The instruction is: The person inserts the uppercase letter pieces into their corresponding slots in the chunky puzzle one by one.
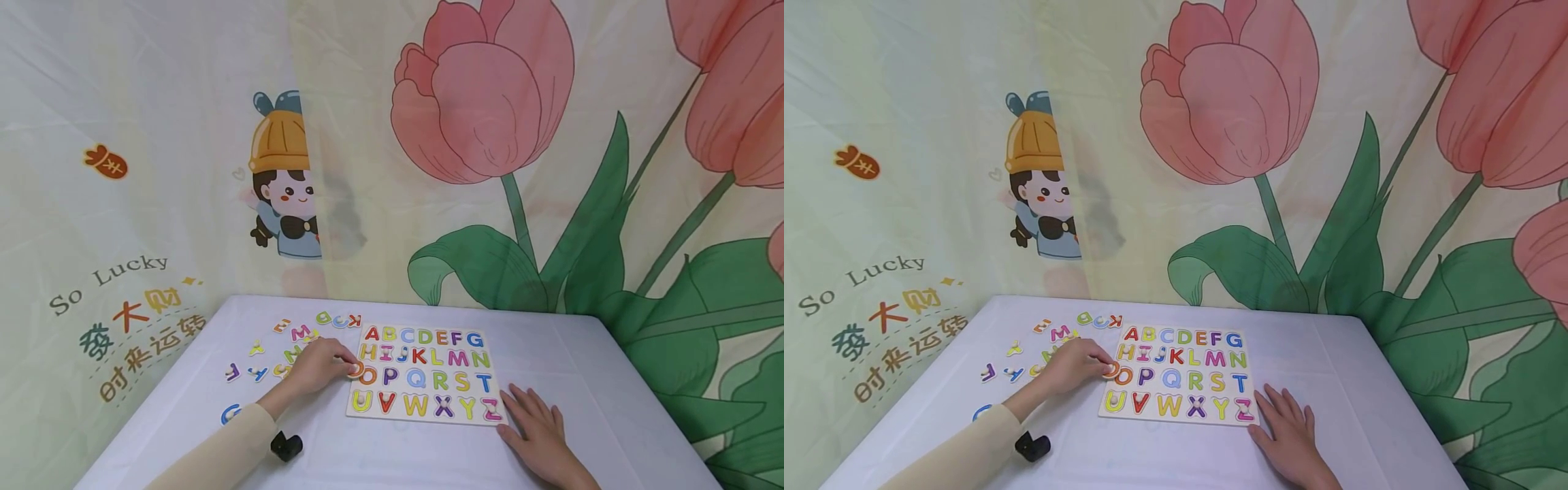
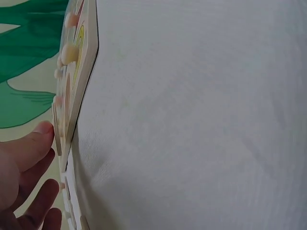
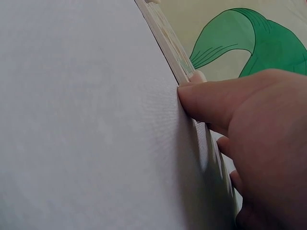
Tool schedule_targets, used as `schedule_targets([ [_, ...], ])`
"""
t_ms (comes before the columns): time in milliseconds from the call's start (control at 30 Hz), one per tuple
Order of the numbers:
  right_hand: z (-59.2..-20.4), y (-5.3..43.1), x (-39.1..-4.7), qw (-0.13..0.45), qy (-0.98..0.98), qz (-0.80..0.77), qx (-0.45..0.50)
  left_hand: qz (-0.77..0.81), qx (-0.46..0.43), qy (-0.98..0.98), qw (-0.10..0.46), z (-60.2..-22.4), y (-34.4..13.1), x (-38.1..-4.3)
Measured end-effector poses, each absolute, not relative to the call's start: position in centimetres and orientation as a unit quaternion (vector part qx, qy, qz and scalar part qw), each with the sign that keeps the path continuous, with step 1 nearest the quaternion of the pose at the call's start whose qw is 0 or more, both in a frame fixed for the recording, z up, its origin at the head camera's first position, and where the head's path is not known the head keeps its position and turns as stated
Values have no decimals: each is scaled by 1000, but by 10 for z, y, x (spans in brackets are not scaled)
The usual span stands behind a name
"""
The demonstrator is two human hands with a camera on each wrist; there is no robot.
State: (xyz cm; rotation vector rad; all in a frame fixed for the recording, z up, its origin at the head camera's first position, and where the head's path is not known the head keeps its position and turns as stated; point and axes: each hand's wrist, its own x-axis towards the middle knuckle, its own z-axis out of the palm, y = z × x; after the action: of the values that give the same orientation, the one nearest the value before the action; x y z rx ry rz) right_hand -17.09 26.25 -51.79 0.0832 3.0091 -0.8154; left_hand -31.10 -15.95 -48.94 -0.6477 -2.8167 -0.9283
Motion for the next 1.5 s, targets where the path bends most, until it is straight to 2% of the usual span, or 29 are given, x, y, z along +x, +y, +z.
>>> schedule_targets([
  [300, -518, 261, -171, 13, 965, -260, 31, -311, -228, -922, 37, -497, -151, -307],
  [567, -516, 260, -172, 9, 965, -260, 27, -305, -252, -917, 57, -499, -144, -306],
  [1033, -514, 260, -172, 19, 966, -255, 28, -290, -239, -926, 34, -499, -140, -307],
  [1233, -517, 261, -172, 21, 966, -258, 28, -317, -215, -923, 25, -489, -147, -308],
  [1500, -515, 261, -170, 18, 966, -257, 28, -320, -172, -930, 57, -477, -176, -316],
])
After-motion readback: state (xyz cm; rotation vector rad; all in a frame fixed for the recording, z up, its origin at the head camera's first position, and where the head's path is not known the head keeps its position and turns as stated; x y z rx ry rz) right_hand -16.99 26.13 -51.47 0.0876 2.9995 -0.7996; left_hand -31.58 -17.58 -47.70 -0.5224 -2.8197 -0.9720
